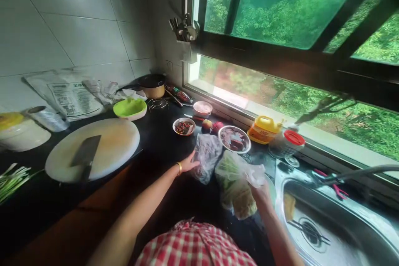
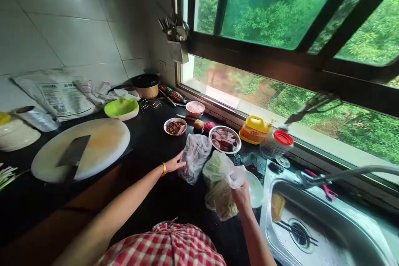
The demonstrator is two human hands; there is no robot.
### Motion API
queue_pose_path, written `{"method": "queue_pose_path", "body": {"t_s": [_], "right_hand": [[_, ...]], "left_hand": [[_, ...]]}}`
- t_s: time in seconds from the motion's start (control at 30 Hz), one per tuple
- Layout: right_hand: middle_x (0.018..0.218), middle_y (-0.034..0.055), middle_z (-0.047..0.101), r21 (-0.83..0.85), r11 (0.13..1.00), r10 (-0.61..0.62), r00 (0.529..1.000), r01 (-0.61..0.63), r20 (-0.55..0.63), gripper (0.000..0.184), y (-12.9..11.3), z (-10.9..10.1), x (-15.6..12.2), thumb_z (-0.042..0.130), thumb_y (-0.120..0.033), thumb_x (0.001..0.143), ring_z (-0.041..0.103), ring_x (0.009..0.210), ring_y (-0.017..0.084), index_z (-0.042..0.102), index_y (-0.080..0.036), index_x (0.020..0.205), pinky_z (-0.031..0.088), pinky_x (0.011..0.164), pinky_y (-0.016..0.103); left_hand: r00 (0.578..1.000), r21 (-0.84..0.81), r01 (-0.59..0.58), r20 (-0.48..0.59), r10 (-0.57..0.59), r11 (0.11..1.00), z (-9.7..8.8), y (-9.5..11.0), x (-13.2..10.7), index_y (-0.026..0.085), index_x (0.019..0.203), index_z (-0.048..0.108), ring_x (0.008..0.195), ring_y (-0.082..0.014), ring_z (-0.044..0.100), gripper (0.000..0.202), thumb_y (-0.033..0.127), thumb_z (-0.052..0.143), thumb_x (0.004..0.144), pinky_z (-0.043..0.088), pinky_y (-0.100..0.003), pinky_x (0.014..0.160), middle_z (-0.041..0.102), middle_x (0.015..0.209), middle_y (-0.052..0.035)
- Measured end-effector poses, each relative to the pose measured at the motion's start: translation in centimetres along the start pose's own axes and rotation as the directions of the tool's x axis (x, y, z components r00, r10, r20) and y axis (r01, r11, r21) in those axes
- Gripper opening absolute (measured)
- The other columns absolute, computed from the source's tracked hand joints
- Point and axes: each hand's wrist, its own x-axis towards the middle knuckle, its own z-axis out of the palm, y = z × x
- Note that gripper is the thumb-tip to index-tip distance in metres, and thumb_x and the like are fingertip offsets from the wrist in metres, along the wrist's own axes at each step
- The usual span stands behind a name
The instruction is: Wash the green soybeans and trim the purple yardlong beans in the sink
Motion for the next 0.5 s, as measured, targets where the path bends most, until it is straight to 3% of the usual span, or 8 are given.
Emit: {"method": "queue_pose_path", "body": {"t_s": [0.07, 0.17, 0.23, 0.3, 0.33, 0.4, 0.5], "right_hand": [[0.096, 0.011, 0.067, -0.005, 0.999, 0.034, 0.996, -0.035, -0.081, 0.044, 0.3, 1.7, 1.3, 0.064, -0.046, 0.058, 0.06, 0.091, 0.029, 0.066, -0.015, 0.09, 0.046, 0.084, 0.041], [0.104, 0.0125, 0.065, -0.03, 0.995, 0.084, 0.966, -0.094, -0.244, 0.053, -1.2, 4.2, 2.5, 0.066, -0.046, 0.057, 0.057, 0.101, 0.03, 0.064, -0.014, 0.099, 0.043, 0.092, 0.04], [0.105, 0.0136, 0.065, -0.053, 0.985, 0.14, 0.938, -0.165, -0.317, 0.054, -3.1, 6.0, 3.2, 0.067, -0.045, 0.056, 0.057, 0.103, 0.03, 0.064, -0.012, 0.099, 0.043, 0.092, 0.039], [0.105, 0.0138, 0.065, -0.046, 0.972, 0.2, 0.91, -0.232, -0.363, 0.053, -4.8, 7.6, 3.6, 0.068, -0.045, 0.055, 0.056, 0.104, 0.031, 0.065, -0.012, 0.096, 0.044, 0.09, 0.04], [0.104, 0.0134, 0.065, -0.037, 0.965, 0.227, 0.9, -0.259, -0.373, 0.053, -5.4, 8.2, 3.8, 0.069, -0.045, 0.053, 0.057, 0.103, 0.032, 0.065, -0.013, 0.094, 0.045, 0.09, 0.04], [0.102, 0.0125, 0.066, -0.038, 0.952, 0.272, 0.897, -0.303, -0.35, 0.054, -6.1, 8.9, 3.8, 0.072, -0.043, 0.049, 0.058, 0.101, 0.032, 0.066, -0.014, 0.094, 0.045, 0.089, 0.042], [0.101, 0.0116, 0.067, -0.068, 0.93, 0.322, 0.89, -0.362, -0.323, 0.059, -5.9, 8.4, 2.7, 0.075, -0.039, 0.047, 0.058, 0.099, 0.032, 0.065, -0.015, 0.099, 0.046, 0.087, 0.041]], "left_hand": [[0.998, 0.172, -0.055, 0.009, 0.054, 0.983, -5.2, 0.1, 2.6, 0.009, 0.134, 0.041, 0.118, -0.0259, 0.048, 0.066, 0.032, 0.059, 0.074, 0.034, -0.033, 0.101, 0.048, 0.131, -0.0159], [0.977, 0.437, -0.043, -0.171, 0.13, 0.899, -17.3, 0.4, 5.3, 0.009, 0.116, 0.059, 0.106, -0.0239, 0.056, 0.041, 0.029, 0.044, 0.083, 0.038, -0.031, 0.095, 0.059, 0.118, -0.0144], [0.91, 0.628, 0.11, -0.375, 0.176, 0.77, -26.3, -0.1, 6.8, 0.006, 0.118, 0.054, 0.111, -0.026, 0.051, 0.04, 0.023, 0.039, 0.085, 0.035, -0.035, 0.097, 0.055, 0.122, -0.017], [0.877, 0.768, 0.252, -0.439, 0.196, 0.589, -34.4, -1.2, 8.3, 0.002, 0.122, 0.047, 0.115, -0.0306, 0.046, 0.043, 0.023, 0.042, 0.084, 0.034, -0.042, 0.096, 0.05, 0.125, -0.0217], [0.88, 0.813, 0.288, -0.433, 0.195, 0.506, -37.7, -2.0, 9.1, 0.0, 0.122, 0.043, 0.116, -0.0331, 0.043, 0.047, 0.026, 0.044, 0.083, 0.034, -0.046, 0.094, 0.048, 0.126, -0.0236], [0.889, 0.824, 0.394, -0.455, 0.06, 0.408, -42.5, -3.6, 10.5, -0.002, 0.12, 0.042, 0.112, -0.0326, 0.045, 0.051, 0.028, 0.049, 0.08, 0.036, -0.048, 0.091, 0.051, 0.121, -0.0232], [0.903, 0.837, 0.421, -0.424, -0.072, 0.349, -46.1, -4.7, 12.0, 0.009, 0.11, 0.05, 0.098, -0.0278, 0.053, 0.038, 0.031, 0.05, 0.078, 0.036, -0.049, 0.088, 0.062, 0.1, -0.0115]]}}
